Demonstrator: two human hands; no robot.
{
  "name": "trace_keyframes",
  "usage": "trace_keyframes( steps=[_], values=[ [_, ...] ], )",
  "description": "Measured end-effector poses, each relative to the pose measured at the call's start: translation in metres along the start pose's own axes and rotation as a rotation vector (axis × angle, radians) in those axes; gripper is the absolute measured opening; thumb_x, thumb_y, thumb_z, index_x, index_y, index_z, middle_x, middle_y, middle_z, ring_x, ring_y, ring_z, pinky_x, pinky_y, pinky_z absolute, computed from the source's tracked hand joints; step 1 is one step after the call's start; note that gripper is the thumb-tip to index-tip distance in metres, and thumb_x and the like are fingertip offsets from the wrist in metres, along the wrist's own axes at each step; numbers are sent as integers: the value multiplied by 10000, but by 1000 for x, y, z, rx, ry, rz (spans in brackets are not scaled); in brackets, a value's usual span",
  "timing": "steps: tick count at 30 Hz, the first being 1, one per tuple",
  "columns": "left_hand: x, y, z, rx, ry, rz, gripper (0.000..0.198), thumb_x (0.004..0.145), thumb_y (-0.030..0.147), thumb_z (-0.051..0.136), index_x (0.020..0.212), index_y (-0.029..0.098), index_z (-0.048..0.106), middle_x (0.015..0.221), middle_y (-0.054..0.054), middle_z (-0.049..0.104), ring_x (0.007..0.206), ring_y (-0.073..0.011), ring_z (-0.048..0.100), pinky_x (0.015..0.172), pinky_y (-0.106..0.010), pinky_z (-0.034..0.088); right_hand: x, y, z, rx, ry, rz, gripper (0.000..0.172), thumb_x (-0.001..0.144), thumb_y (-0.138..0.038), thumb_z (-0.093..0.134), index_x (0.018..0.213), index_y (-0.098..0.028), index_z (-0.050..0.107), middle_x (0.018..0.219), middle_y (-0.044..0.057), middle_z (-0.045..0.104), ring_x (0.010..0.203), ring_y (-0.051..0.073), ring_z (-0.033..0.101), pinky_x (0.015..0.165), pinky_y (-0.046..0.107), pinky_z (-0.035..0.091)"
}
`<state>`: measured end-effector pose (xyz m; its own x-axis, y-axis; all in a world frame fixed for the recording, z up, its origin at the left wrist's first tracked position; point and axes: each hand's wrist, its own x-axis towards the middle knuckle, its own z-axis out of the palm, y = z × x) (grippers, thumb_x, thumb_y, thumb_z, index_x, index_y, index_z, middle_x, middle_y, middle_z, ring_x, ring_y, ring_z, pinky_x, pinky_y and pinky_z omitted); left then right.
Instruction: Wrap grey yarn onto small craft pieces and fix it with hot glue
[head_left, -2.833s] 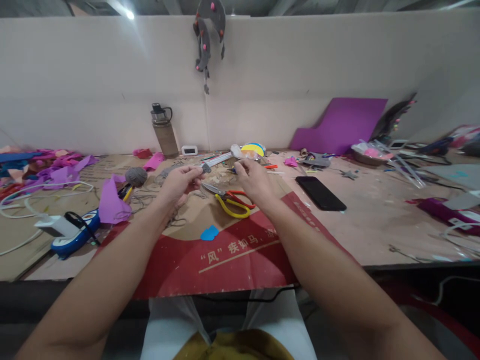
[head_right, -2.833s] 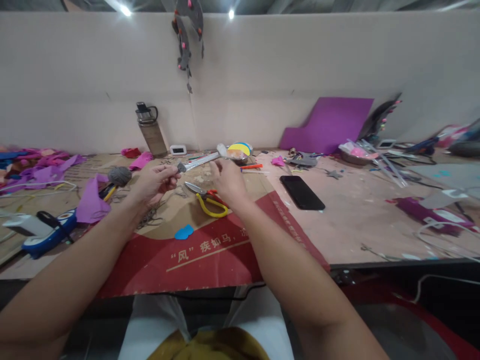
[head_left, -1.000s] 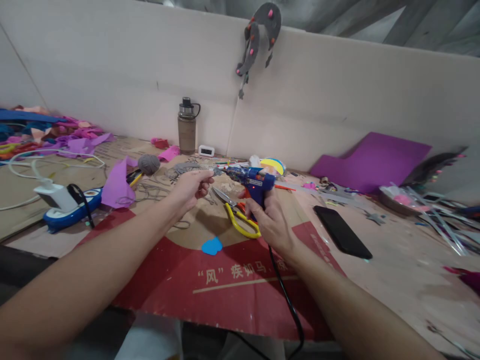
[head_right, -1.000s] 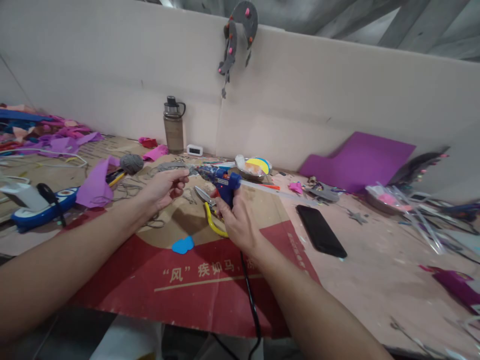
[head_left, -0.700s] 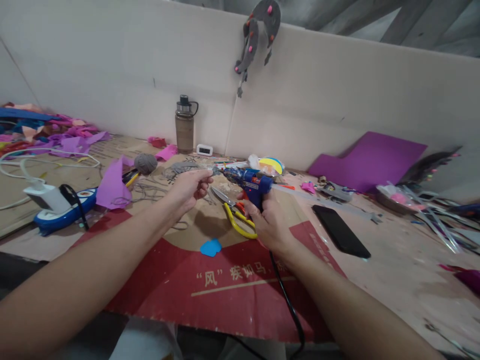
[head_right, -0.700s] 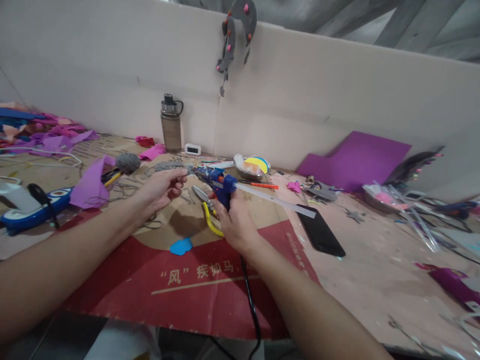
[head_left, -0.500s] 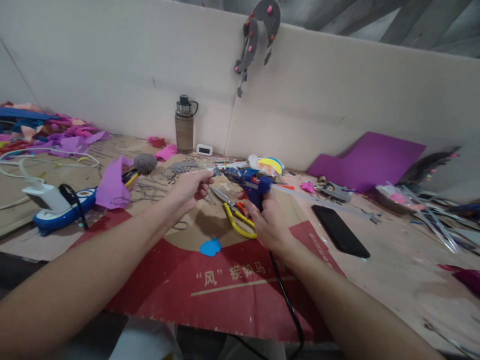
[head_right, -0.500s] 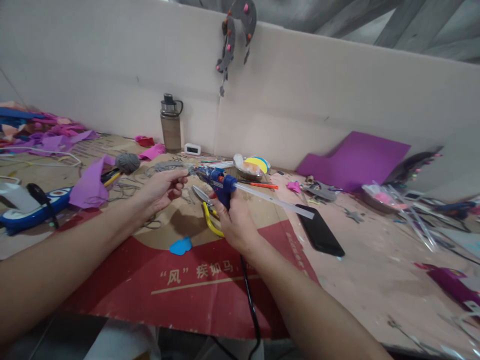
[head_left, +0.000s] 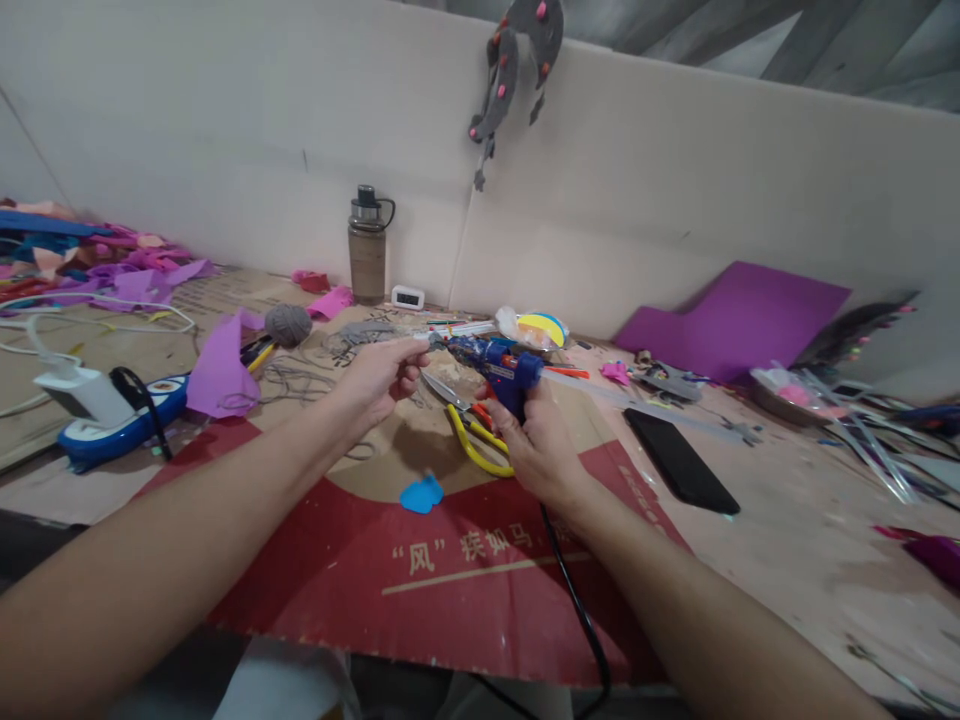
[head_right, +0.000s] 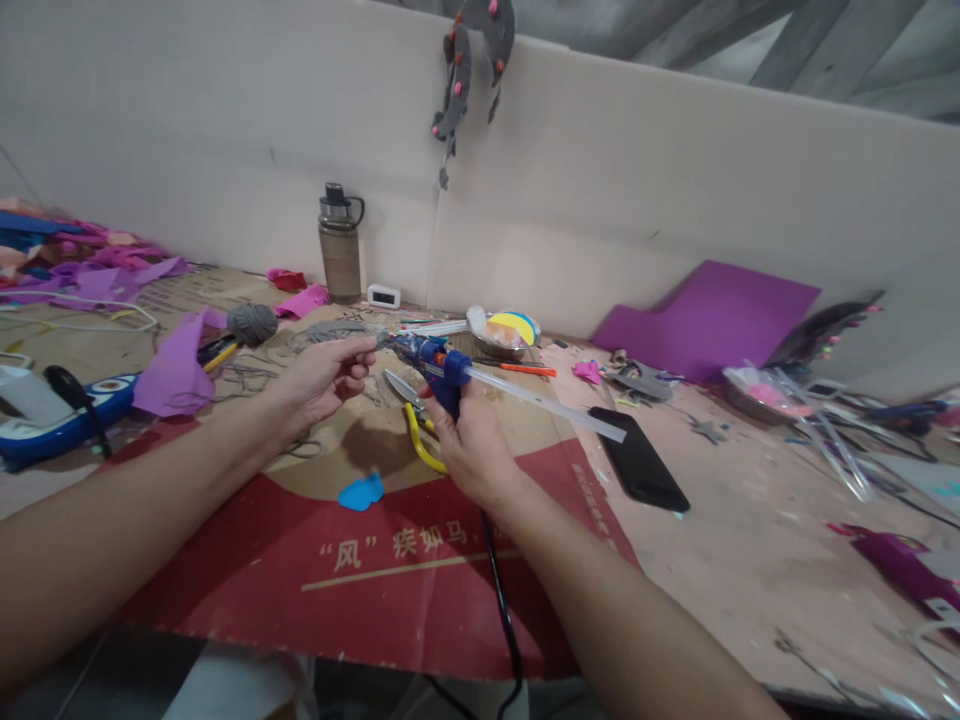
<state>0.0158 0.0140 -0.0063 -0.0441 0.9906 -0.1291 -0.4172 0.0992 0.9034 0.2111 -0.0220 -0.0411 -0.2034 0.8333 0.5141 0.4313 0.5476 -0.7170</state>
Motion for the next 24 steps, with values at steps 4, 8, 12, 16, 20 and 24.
trace_keyframes(
  steps=[4,8,12,16,20,24],
  values=[
    [0,0,0,-23,-5,0,173,796,105,615,627,101,580,558,3,544,374,-9,416,318,-100,288,0,1,0,0,-8,-15,210,910,-347,476,1073,-217,496,994,92,635,881,233,598,774,417,485],
    [1,2,0,-81,-7,-13,175,791,84,613,623,106,573,554,3,539,374,-11,413,319,-102,288,0,2,0,1,-4,-24,226,911,-346,477,1095,-215,491,1018,107,636,894,243,601,763,421,490],
    [1,2,1,-80,6,-18,187,806,76,584,623,106,560,544,9,527,371,-10,408,315,-99,281,-1,1,-1,-4,0,-10,223,912,-352,476,1084,-213,505,1009,106,639,896,245,602,759,416,484],
    [1,2,1,-49,27,-17,174,799,82,595,632,109,552,541,14,525,370,-10,405,308,-96,274,-1,0,-1,-7,1,-6,210,908,-355,484,1059,-213,520,999,95,642,876,234,601,749,399,479],
    [0,2,1,-23,21,-21,188,807,93,597,624,105,551,542,14,520,369,-6,405,314,-96,283,0,2,0,-3,-3,-21,203,909,-342,480,1063,-214,514,981,95,649,855,230,601,749,397,476],
    [-2,3,2,-27,12,-3,194,809,88,594,619,103,559,544,9,527,374,-7,413,317,-95,293,0,2,-1,-16,-5,-2,210,908,-348,480,1061,-207,509,975,101,643,834,226,600,749,402,474]
  ],
)
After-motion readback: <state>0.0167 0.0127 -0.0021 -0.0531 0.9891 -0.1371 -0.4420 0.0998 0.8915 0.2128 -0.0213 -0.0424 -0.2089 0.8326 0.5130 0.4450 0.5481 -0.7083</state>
